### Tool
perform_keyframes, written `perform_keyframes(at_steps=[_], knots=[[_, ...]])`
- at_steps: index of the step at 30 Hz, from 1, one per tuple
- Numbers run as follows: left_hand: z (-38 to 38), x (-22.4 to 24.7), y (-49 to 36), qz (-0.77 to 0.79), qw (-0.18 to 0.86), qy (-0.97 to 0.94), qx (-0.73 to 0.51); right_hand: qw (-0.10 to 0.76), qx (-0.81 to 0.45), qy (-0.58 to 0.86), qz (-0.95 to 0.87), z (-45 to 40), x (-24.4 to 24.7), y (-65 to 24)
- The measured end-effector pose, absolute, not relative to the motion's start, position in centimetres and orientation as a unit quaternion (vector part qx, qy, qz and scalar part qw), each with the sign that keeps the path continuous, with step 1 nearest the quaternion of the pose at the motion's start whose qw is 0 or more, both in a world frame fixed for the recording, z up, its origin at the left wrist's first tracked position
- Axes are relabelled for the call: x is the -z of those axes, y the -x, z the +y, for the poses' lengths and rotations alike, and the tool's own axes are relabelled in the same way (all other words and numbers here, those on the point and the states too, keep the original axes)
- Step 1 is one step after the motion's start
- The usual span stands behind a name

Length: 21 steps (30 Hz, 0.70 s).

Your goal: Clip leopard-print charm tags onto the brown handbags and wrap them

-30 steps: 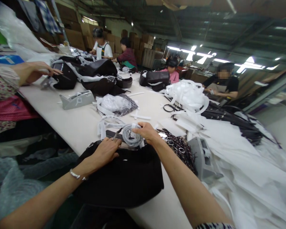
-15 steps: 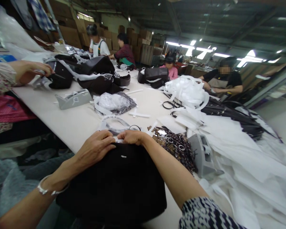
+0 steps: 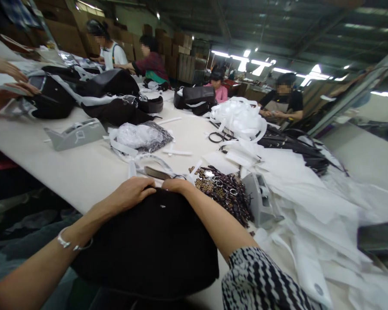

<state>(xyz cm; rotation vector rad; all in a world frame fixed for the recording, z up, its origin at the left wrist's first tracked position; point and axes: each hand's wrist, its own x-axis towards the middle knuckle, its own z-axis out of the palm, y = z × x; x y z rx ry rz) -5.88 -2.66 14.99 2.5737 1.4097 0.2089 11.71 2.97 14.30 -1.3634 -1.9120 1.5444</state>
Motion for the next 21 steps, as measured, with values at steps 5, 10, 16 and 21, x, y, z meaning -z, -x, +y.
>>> perform_keyframes(at_steps=[5,10,16,21], knots=[[-1.3,-10.0,6.3,0.46,0.086,-0.884,0.007,0.308,-0.565,0.501,-0.578,2.8,-19.1,-16.3],[0.2,-7.7,6.9,0.45,0.138,-0.882,0.012,0.418,-0.533,0.48,-0.558,-2.9,-24.7,-25.2],[1.0,-7.4,7.1,0.44,0.16,-0.884,0.008,0.348,-0.373,0.683,-0.523,-13.0,-25.9,-39.7],[0.6,-8.4,6.2,0.456,0.263,-0.85,-0.013,0.171,-0.313,0.803,-0.477,-20.1,-20.7,-47.9]])
